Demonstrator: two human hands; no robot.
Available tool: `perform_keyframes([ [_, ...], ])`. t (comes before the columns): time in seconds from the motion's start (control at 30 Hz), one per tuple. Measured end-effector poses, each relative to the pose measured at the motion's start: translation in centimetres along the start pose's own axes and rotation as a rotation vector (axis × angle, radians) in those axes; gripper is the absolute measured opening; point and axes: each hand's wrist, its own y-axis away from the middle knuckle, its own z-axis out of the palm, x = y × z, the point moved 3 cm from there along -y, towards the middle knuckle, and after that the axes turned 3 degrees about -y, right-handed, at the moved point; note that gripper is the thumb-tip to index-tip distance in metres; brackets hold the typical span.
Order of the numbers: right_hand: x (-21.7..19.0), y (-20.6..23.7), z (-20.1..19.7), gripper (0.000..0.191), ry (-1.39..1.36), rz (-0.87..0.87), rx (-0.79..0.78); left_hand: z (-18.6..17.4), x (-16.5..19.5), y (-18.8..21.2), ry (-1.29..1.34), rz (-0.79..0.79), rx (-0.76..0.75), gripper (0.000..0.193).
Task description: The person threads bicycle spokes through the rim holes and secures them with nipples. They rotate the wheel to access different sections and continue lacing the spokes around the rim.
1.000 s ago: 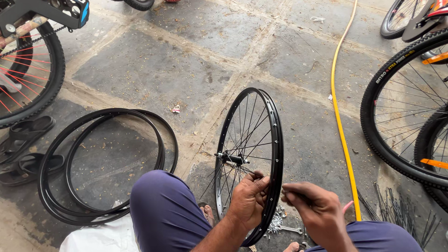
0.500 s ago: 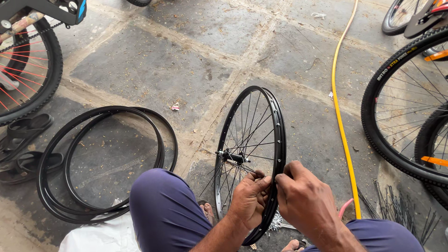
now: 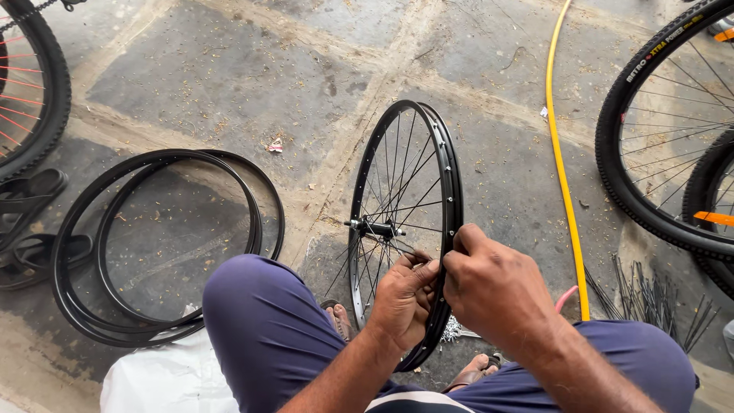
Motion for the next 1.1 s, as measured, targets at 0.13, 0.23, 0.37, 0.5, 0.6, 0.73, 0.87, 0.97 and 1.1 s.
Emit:
perform_keyframes([
  [0.13, 0.6, -0.2, -0.3, 0.015, -0.131, -0.022, 0.034, 0.3, 0.2, 0.2, 0.023, -0.008, -0.007, 0.030],
  [0.23, 1.2, -0.2, 0.0, 0.016, -0.154, -0.023, 0.006, 0.4, 0.2, 0.2, 0.012, 0.005, -0.033, 0.030],
  [0.37, 1.6, 0.1, 0.6, 0.012, -0.207, -0.005, 0.030, 0.1, 0.3, 0.1, 0.029, -0.002, -0.017, 0.029],
  [0.5, 1.6, 0.6, 0.5, 0.016, -0.305, -0.039, 0.183, 0.2, 0.8, 0.2, 0.033, 0.008, -0.039, 0.030],
  [0.6, 1.7, 1.0, 0.0, 0.018, -0.367, 0.015, 0.257, 0.6, 1.2, 0.3, 0.045, 0.018, -0.041, 0.030],
  [0.73, 1.5, 0.6, -0.3, 0.020, -0.323, 0.039, 0.203, 0.7, 1.3, 0.3, 0.057, 0.008, 0.005, 0.031],
  [0.87, 1.0, -0.1, 0.2, 0.022, -0.212, 0.013, 0.148, 0.6, 1.1, 0.2, 0.072, 0.000, -0.010, 0.031],
  [0.97, 0.5, -0.2, 0.6, 0.016, -0.175, -0.026, 0.170, 0.3, 1.0, 0.1, 0.071, -0.002, -0.005, 0.031],
  [1.1, 0.4, -0.2, 0.7, 0.009, -0.202, -0.051, 0.182, 0.1, 1.0, 0.0, 0.082, -0.002, 0.003, 0.030],
])
